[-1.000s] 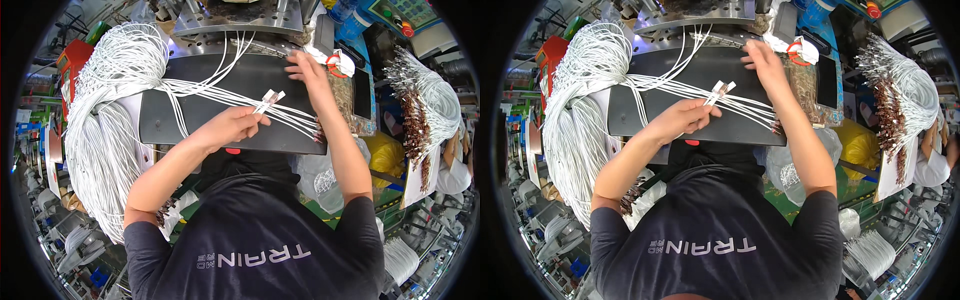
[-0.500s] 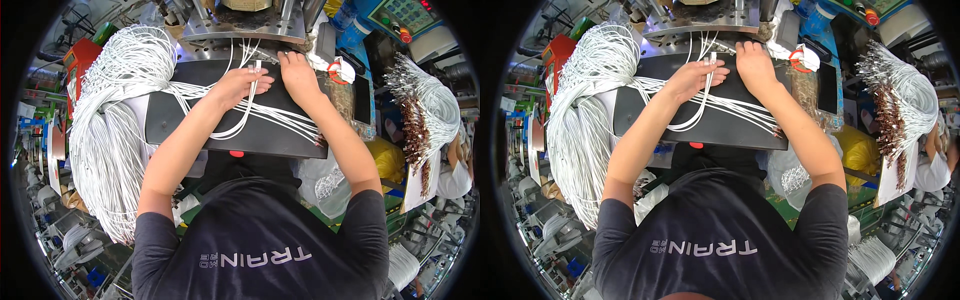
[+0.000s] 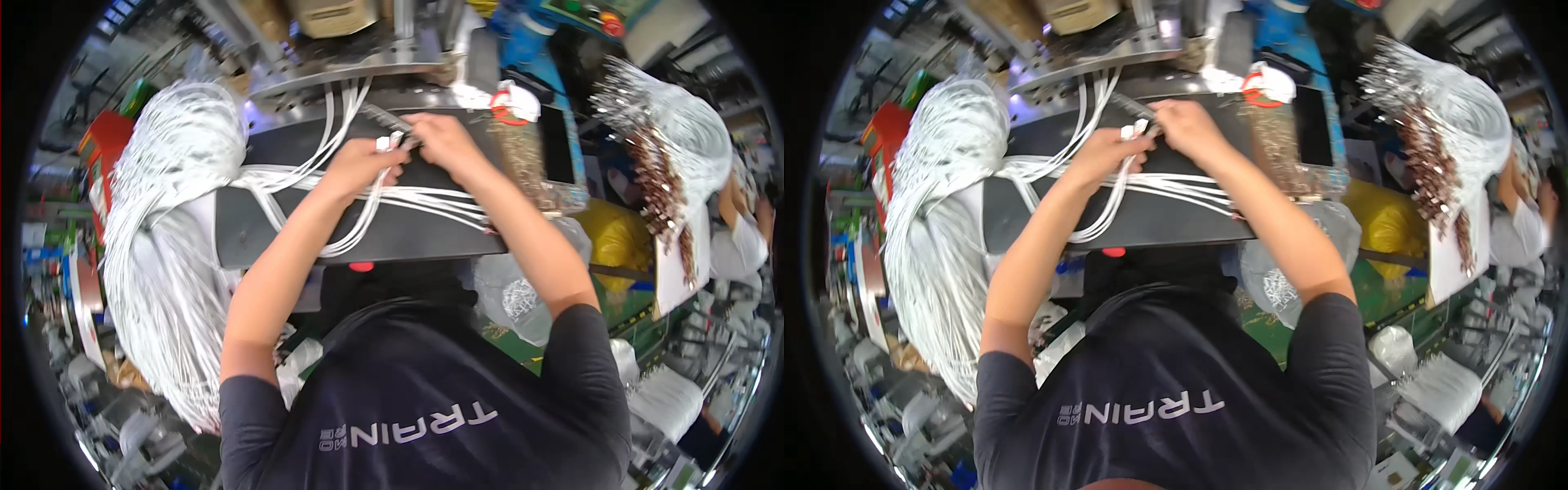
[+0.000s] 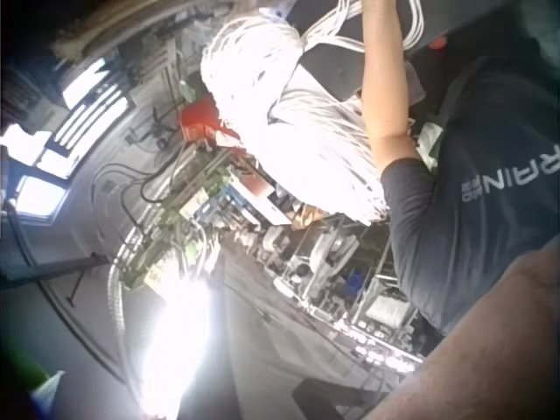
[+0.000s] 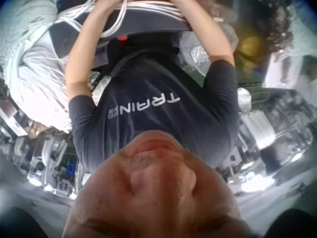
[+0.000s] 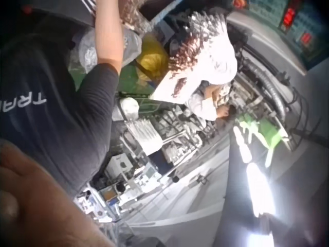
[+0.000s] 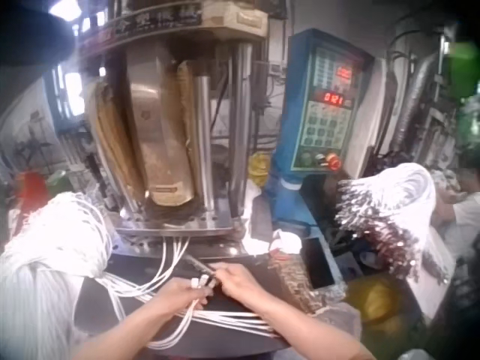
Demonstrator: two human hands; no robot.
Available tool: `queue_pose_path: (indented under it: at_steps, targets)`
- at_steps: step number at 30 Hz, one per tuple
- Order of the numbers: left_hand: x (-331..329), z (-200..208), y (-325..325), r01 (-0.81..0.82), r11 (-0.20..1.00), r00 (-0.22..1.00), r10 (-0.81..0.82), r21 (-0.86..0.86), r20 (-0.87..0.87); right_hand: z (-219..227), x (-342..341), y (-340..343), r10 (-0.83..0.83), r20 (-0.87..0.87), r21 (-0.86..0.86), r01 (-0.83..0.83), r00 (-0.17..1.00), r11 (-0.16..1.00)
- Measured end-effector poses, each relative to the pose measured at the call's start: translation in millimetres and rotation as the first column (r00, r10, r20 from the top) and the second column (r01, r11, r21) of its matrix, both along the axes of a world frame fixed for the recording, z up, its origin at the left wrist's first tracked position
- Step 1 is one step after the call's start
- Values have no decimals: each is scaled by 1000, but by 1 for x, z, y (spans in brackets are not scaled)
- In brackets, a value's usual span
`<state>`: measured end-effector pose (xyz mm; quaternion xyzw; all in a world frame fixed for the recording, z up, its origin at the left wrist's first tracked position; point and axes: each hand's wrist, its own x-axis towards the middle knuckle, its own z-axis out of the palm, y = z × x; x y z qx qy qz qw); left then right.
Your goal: Manually arranging and securing wires into a harness assembly on a production line.
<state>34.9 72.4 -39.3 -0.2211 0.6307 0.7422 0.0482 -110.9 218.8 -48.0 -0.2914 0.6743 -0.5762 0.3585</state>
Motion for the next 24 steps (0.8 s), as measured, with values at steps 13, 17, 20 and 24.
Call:
queue_pose_path:
  at_steps: [13, 17, 20, 24]
  targets:
    - [5, 2, -2, 12, 995, 997, -4, -96, 82, -16, 15, -10, -164, -306, -40, 159, 938, 986]
    - [1, -6, -13, 65, 994, 995, -58, -88, 79, -35, 8, -21, -233, -379, -121, 201, 896, 972]
    - [10, -3, -17, 23, 998, 997, -18, -65, 80, -32, 9, -27, -124, -409, 21, 145, 904, 989]
    - [7, -6, -18, 33, 998, 997, -29, -50, 78, -35, 12, -26, -129, -404, -41, 123, 905, 992]
